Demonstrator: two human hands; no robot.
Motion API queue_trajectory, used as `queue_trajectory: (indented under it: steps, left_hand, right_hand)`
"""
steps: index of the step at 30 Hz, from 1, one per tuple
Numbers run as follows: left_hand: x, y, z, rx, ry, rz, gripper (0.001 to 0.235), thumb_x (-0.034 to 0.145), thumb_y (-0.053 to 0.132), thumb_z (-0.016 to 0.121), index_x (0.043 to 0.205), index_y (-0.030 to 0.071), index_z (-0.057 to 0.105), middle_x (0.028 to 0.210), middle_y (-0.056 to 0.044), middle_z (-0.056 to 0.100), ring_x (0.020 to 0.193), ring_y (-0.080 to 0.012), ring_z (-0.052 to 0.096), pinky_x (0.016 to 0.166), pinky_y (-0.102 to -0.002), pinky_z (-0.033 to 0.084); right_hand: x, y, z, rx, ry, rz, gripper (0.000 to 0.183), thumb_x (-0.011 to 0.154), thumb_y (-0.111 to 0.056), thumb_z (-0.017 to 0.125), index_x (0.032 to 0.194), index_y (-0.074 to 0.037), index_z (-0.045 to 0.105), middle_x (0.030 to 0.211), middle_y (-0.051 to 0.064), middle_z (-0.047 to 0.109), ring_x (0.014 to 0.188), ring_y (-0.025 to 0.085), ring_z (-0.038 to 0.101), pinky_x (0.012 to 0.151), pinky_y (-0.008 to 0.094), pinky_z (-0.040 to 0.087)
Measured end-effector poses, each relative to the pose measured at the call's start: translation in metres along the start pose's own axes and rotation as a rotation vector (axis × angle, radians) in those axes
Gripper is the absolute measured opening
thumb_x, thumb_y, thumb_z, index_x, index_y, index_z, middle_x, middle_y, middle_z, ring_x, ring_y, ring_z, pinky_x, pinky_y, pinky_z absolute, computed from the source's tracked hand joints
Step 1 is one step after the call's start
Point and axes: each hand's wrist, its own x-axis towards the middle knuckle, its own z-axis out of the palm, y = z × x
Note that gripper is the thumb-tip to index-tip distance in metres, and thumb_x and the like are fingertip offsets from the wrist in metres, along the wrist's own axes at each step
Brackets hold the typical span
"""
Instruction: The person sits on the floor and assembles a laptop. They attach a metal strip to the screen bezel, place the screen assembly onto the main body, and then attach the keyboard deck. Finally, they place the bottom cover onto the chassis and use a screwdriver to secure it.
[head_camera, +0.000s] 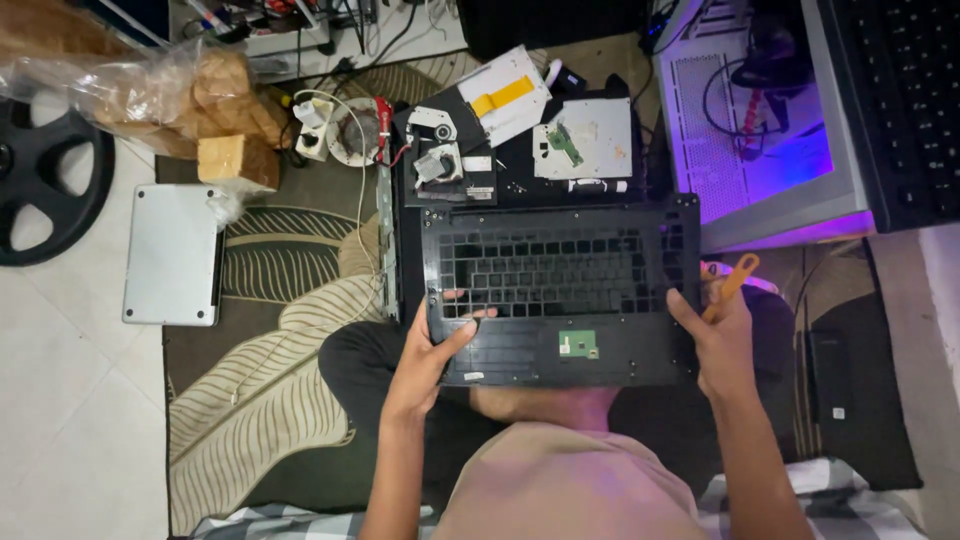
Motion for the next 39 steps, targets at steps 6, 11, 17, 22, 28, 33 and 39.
queue_trajectory:
  steps: [6,11,17,22,28,33,39]
  left_hand:
    - [-0.012,0.029,0.023,0.012,0.089,0.017,0.057,0.086,0.000,0.075,0.139,-0.004,0.054,0.108,-0.036,0.073,0.099,-0.0353,0.075,0.077,-0.049,0.064]
    - [-0.031,0.053,0.050,-0.050,0.210,0.045,0.053,0.088,0.007,0.068,0.139,0.002,0.054,0.122,-0.026,0.070,0.109,-0.0330,0.071,0.090,-0.046,0.062]
    - [-0.072,0.045,0.073,-0.039,-0.022,0.192,0.074,0.090,0.010,0.068,0.151,0.001,0.027,0.149,-0.021,0.048,0.138,-0.0283,0.048,0.113,-0.046,0.043]
    - [-0.101,0.078,0.081,0.397,-0.465,0.214,0.062,0.090,0.049,0.072,0.133,0.004,0.064,0.129,-0.008,0.068,0.122,-0.0184,0.064,0.097,-0.035,0.055]
    - [-0.067,0.056,0.081,0.563,-0.852,0.101,0.039,0.107,0.036,0.049,0.139,0.017,0.059,0.143,-0.009,0.063,0.125,-0.0283,0.064,0.102,-0.043,0.051]
    - [-0.045,-0.005,0.083,0.219,-0.062,-0.294,0.097,0.071,0.037,0.082,0.156,0.018,0.041,0.155,-0.001,0.055,0.138,-0.0216,0.057,0.114,-0.037,0.050]
    - [-0.054,-0.005,0.102,-0.357,0.292,-0.186,0.077,0.084,0.025,0.066,0.156,0.015,0.040,0.156,-0.007,0.053,0.137,-0.0316,0.055,0.119,-0.044,0.042]
  right_hand:
    - [-0.004,-0.035,0.018,-0.588,0.085,-0.346,0.059,0.091,-0.023,0.087,0.127,0.004,0.048,0.089,0.019,0.051,0.082,0.042,0.056,0.078,0.056,0.048]
    - [-0.038,-0.066,0.039,-0.487,-0.159,-0.756,0.077,0.061,-0.031,0.092,0.118,-0.007,0.047,0.138,0.020,0.057,0.130,0.042,0.053,0.116,0.054,0.032]
    - [-0.059,-0.081,0.074,-0.362,-0.312,-0.963,0.042,0.081,0.001,0.069,0.073,-0.010,0.029,0.136,0.021,0.063,0.136,0.040,0.058,0.114,0.053,0.046]
    - [-0.029,-0.044,0.059,0.017,-0.448,-0.608,0.072,0.103,-0.047,0.033,0.134,0.012,0.059,0.151,0.029,0.051,0.149,0.035,0.044,0.130,0.049,0.025]
    - [-0.045,-0.092,0.090,0.480,0.115,-0.286,0.052,0.095,0.000,0.071,0.082,-0.022,0.025,0.067,-0.009,0.022,0.053,0.003,0.032,0.060,0.023,0.041]
    - [-0.053,-0.075,0.096,0.799,0.106,0.231,0.048,0.095,-0.002,0.068,0.075,-0.028,0.034,0.064,-0.011,0.029,0.048,0.000,0.036,0.048,0.019,0.033]
    - [-0.098,-0.038,0.090,0.580,0.085,0.302,0.038,0.094,-0.006,0.068,0.090,-0.025,0.036,0.087,-0.007,0.043,0.086,0.006,0.054,0.089,0.037,0.049]
